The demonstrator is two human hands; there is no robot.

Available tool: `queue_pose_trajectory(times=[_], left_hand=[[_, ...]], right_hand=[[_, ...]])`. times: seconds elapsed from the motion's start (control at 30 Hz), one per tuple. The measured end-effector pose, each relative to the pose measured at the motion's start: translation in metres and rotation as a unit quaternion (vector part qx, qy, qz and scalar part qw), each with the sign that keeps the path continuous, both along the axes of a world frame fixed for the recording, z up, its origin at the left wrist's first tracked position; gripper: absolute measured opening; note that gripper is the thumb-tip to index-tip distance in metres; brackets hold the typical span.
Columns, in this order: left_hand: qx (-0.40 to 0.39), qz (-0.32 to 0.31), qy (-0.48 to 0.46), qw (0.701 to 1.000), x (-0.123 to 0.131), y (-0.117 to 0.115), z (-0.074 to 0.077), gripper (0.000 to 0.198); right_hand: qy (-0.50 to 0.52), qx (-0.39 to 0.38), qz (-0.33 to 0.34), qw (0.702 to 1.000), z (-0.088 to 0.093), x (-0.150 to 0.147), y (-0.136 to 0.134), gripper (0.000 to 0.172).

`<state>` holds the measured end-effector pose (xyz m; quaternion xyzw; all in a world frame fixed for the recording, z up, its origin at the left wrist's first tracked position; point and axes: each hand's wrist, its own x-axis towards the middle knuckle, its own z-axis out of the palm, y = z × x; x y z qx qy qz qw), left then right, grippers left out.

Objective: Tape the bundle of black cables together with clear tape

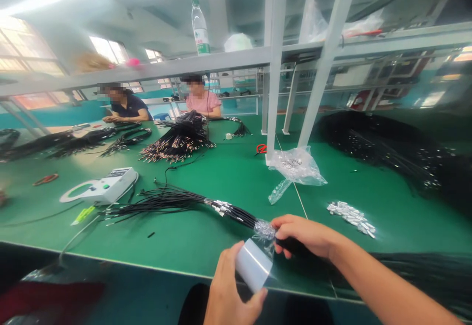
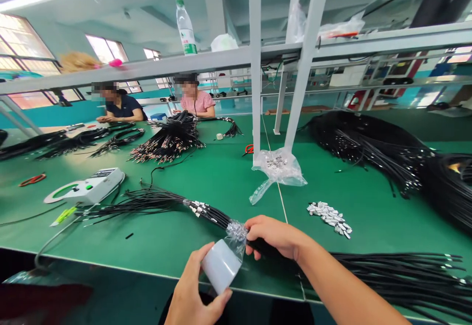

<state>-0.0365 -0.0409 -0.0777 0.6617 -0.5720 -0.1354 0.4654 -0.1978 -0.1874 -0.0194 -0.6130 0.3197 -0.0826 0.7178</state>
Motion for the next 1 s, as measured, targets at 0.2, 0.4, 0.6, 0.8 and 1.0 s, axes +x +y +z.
queue_pose_trajectory(times=[0.2,0.4,0.6,0.8,1.0], left_hand=[[0.004,0.006,-0.028,1.0,0.014,-0.015,-0.009,0.056],[0.08,0.042,-0.112,0.99,0.025,-0.018,0.016,0.056],[0.175,-0.015,-0.147,0.973,0.026,-0.021,0.051,0.054],[0.221,-0.025,-0.277,0.935,0.021,-0.052,0.066,0.042],[0.304,-0.123,-0.236,0.915,0.025,-0.083,0.079,0.056]], right_hand=[[0.045,-0.002,-0.017,0.999,0.008,0.002,-0.004,0.037],[0.073,-0.033,-0.036,0.996,0.006,0.007,-0.009,0.031],[0.073,-0.064,-0.052,0.994,0.006,0.008,-0.01,0.028],[0.065,-0.04,-0.058,0.995,0.001,0.009,-0.015,0.038],[0.048,-0.025,-0.057,0.997,0.001,0.009,-0.018,0.04]])
